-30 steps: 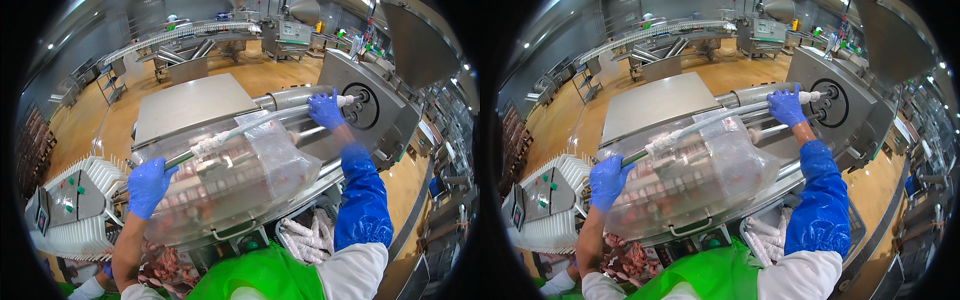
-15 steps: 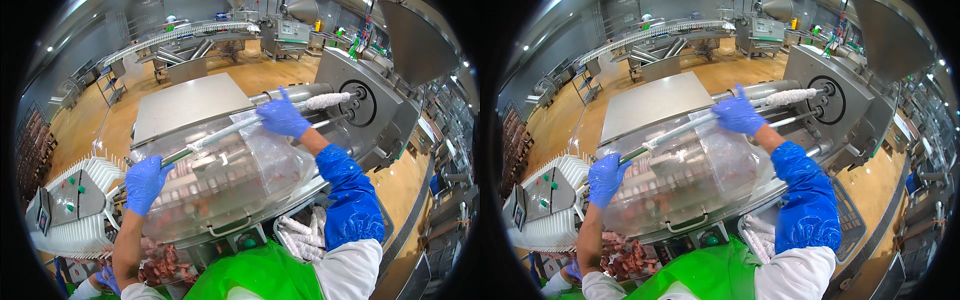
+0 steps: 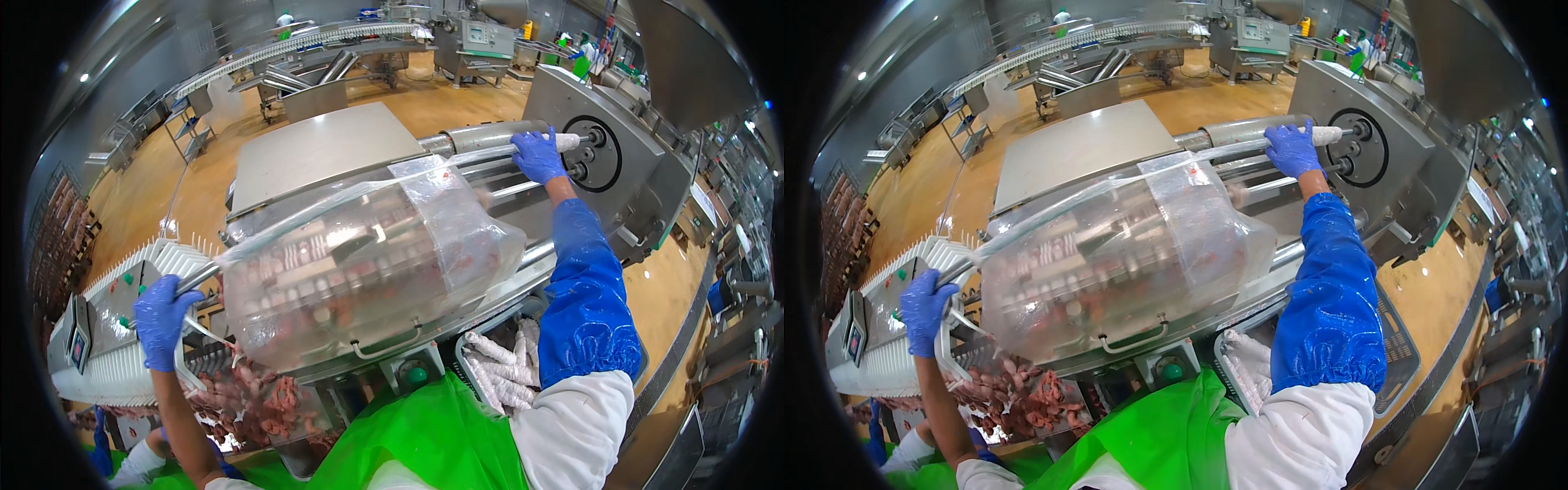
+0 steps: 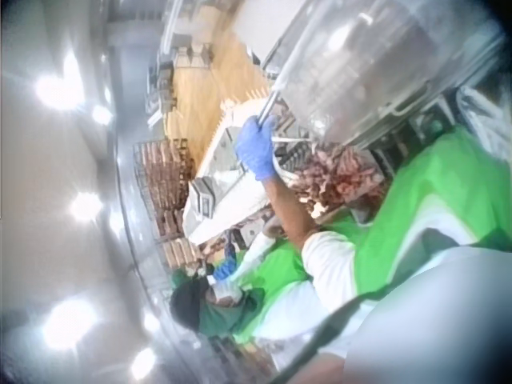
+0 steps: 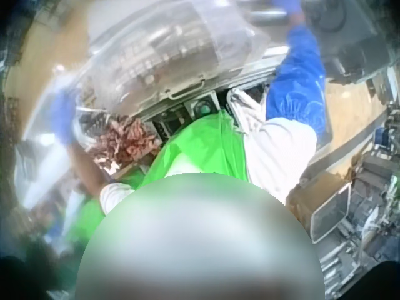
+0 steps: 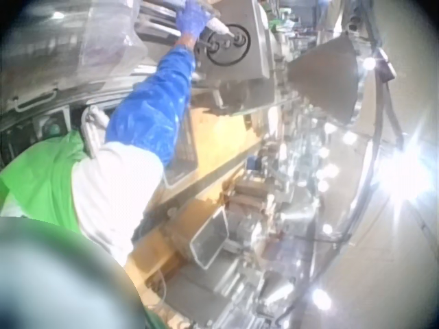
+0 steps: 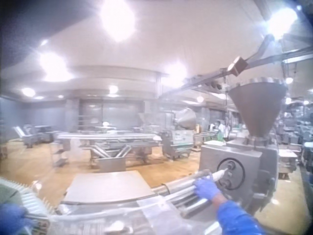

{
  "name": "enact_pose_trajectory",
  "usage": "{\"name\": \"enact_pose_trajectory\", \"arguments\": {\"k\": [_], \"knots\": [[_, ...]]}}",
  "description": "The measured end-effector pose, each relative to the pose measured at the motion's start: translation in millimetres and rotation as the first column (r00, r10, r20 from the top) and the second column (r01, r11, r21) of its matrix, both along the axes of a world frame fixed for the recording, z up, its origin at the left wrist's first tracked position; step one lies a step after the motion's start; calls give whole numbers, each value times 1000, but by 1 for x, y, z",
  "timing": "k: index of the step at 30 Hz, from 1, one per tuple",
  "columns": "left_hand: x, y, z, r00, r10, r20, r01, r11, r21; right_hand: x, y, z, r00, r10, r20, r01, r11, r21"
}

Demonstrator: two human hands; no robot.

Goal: The person is processing raw meat in a factory setting. They are handling the meat, placing it into a machine, and then removing it after processing.

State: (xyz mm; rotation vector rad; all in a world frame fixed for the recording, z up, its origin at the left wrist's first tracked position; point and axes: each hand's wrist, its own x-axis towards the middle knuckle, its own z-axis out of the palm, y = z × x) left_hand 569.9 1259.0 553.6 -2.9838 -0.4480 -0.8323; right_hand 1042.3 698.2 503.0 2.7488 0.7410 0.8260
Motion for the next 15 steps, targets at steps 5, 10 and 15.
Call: {"name": "enact_pose_trajectory", "arguments": {"k": [5,10,15], "knots": [[-41,15,12,992,-32,123,25,998,63,-38,43,17,995,-95,-20,96,995,38],[16,-42,36,991,-132,-5,129,956,263,-223,244,40,565,823,-54,-776,553,305],[30,-57,51,965,-260,43,246,947,207,-256,298,24,673,734,-89,-695,669,262]]}}
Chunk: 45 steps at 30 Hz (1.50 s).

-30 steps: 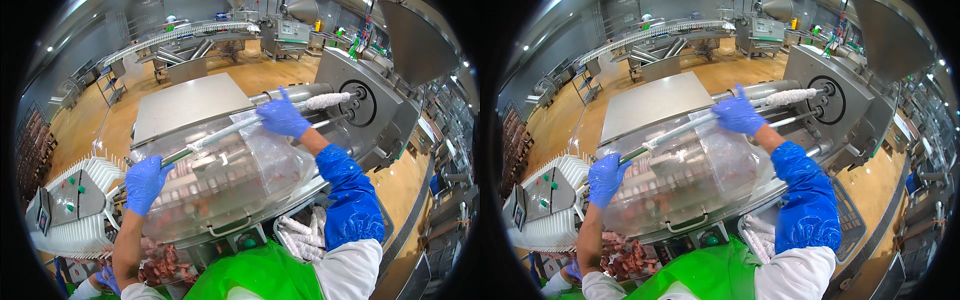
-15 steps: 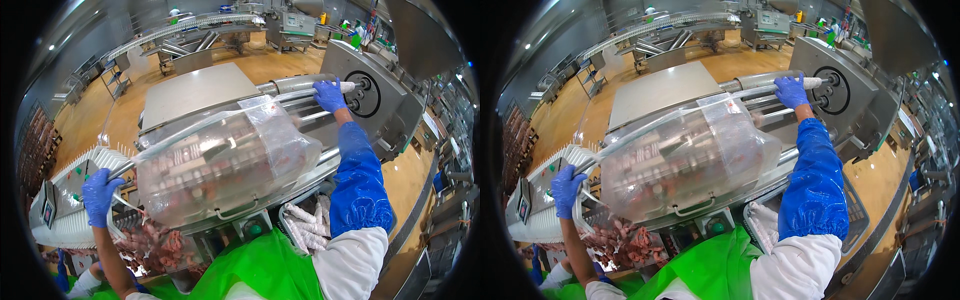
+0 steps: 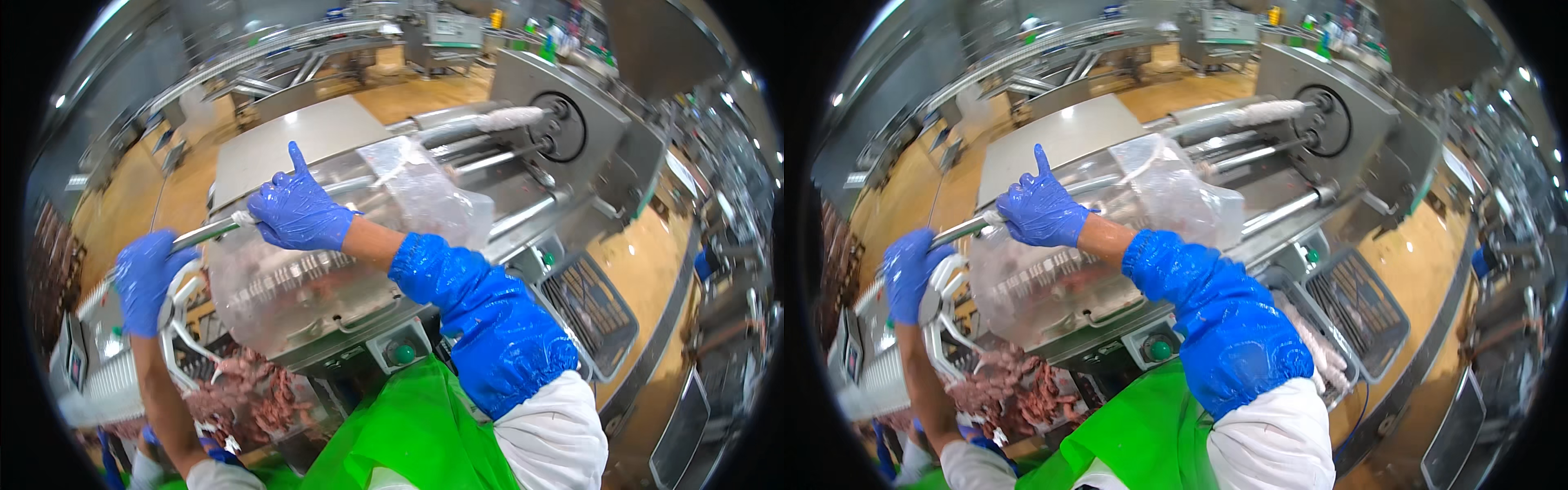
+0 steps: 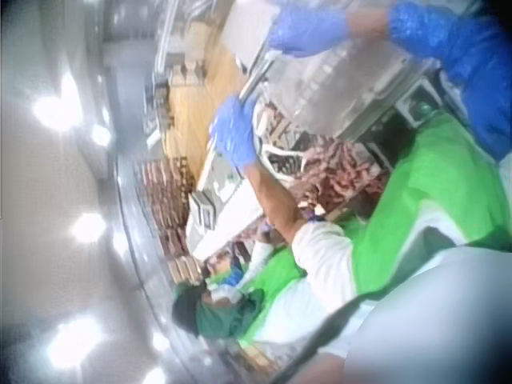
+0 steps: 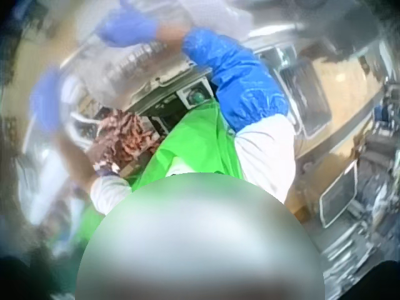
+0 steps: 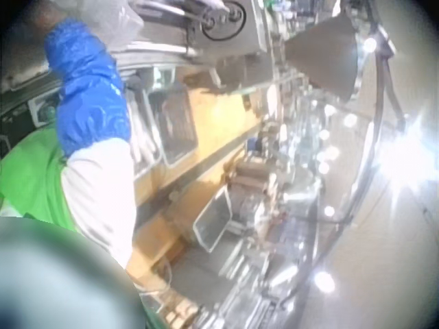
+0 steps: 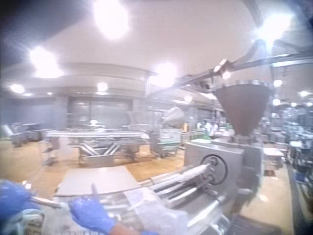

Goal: The person is processing raw meat in a factory setting. They are handling the meat, placing it into a machine, and then removing it after processing.

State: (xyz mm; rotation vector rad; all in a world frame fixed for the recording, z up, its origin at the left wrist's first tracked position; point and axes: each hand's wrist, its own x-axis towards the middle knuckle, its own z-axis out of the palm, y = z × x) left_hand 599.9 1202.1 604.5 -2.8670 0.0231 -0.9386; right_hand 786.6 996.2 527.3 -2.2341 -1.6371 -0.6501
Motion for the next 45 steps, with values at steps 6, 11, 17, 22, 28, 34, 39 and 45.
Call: {"name": "enact_pose_trajectory", "arguments": {"k": [6,11,17,22,28,34,39,45], "knots": [[-99,183,35,930,366,22,-358,918,-169,52,-55,-15,974,-174,144,161,982,99],[-87,173,84,890,455,40,-412,837,-362,12,-93,28,980,-165,111,87,860,503],[56,-36,80,963,-163,217,89,945,315,16,-137,31,966,-254,-54,249,848,468],[187,-169,44,826,-493,275,453,869,197,2,-334,-121,551,-277,-787,830,90,550],[332,-263,-64,871,-334,-361,390,917,90,-41,-558,-416,409,225,-884,787,-577,217],[453,-388,-101,808,-576,-121,562,817,-132,-51,-630,-432,704,564,-433,628,-778,9],[464,-421,-79,783,-521,-339,425,847,-320,113,-546,-272,478,233,-847,875,-210,436],[406,-273,-37,581,-494,-647,417,863,-285,336,-480,-50,722,-593,-358,683,525,508]]}}
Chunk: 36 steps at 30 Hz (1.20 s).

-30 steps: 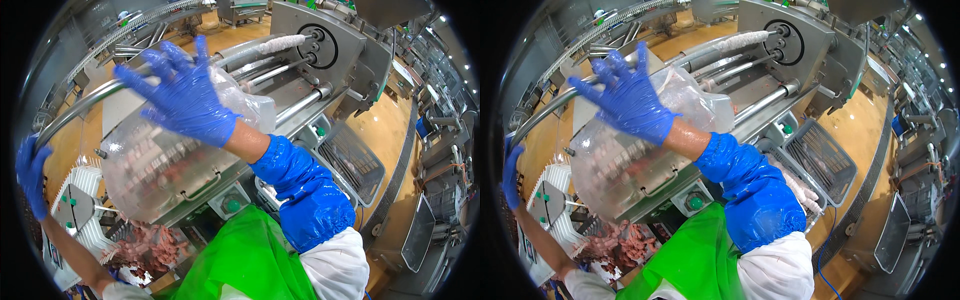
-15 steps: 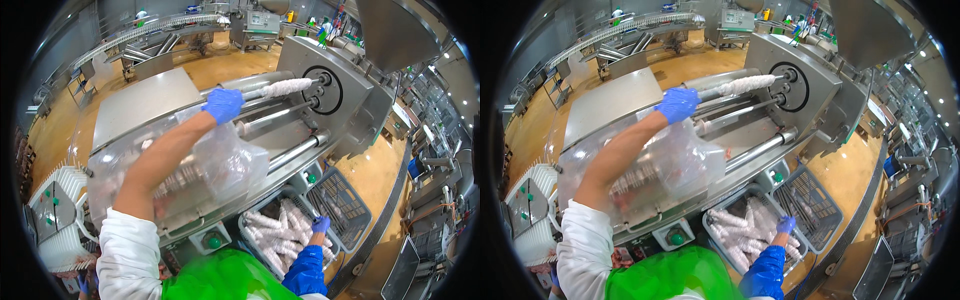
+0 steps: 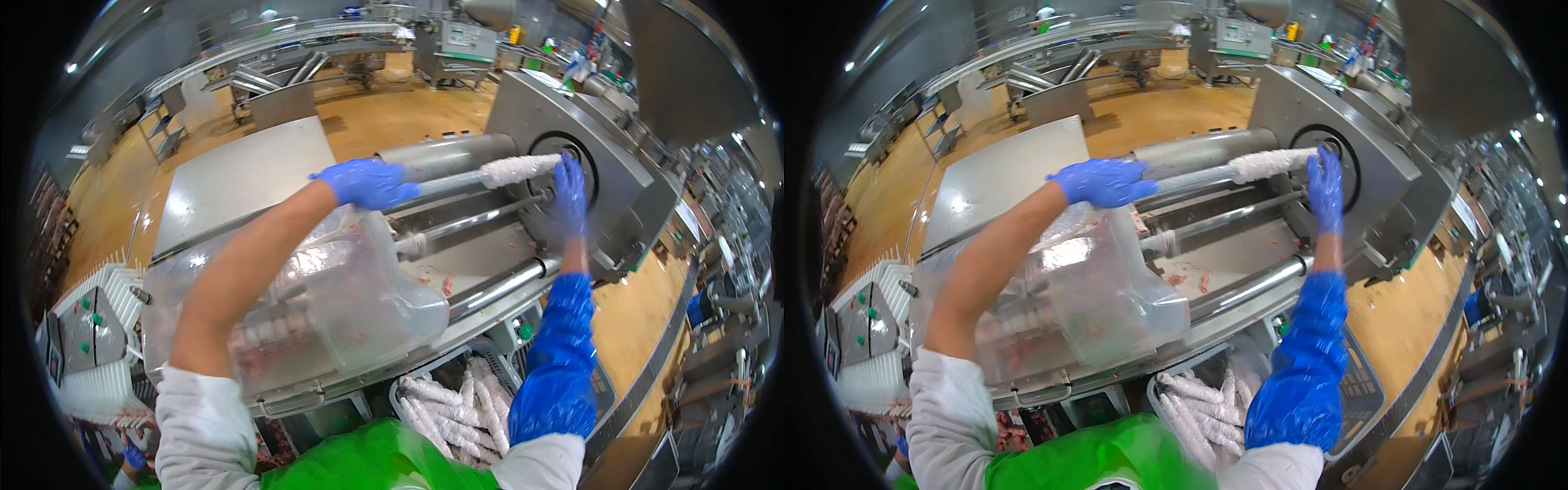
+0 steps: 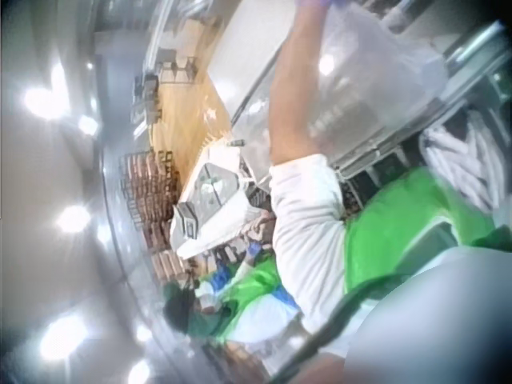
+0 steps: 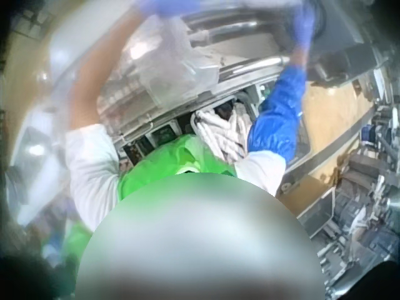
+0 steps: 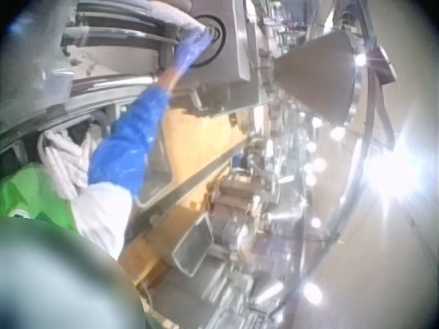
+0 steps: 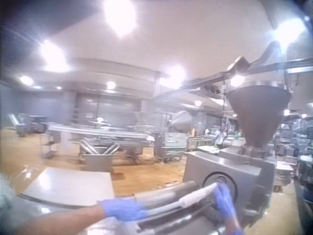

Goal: The person is processing raw meat in a factory setting. They are handling the meat, placing it into a machine, and then removing it after processing.

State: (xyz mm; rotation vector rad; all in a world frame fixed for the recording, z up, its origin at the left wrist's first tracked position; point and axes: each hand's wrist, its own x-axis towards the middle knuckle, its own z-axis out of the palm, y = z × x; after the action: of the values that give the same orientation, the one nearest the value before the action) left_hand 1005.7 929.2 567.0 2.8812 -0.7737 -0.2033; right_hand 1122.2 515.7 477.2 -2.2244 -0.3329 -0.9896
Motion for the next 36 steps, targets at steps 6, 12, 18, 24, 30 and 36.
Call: {"name": "enact_pose_trajectory", "arguments": {"k": [6,12,18,24,30,36], "knots": [[-48,30,-1,997,-81,-15,81,997,-4,137,-71,-8,962,202,-184,-67,828,556],[10,-34,-31,989,-9,145,-3,997,81,77,78,-16,867,469,-166,-223,666,712],[30,-37,-38,990,76,122,-48,975,-216,-34,134,16,839,504,-206,-302,746,594],[-83,168,-51,744,-508,434,618,771,-157,-162,74,-147,979,-136,-153,148,986,70],[-336,291,-11,817,445,-367,-553,785,-279,-408,234,-264,567,679,-466,-591,730,343],[-395,329,-33,725,575,-379,-681,682,-267,-468,328,-310,-18,711,-703,-804,408,433]]}}
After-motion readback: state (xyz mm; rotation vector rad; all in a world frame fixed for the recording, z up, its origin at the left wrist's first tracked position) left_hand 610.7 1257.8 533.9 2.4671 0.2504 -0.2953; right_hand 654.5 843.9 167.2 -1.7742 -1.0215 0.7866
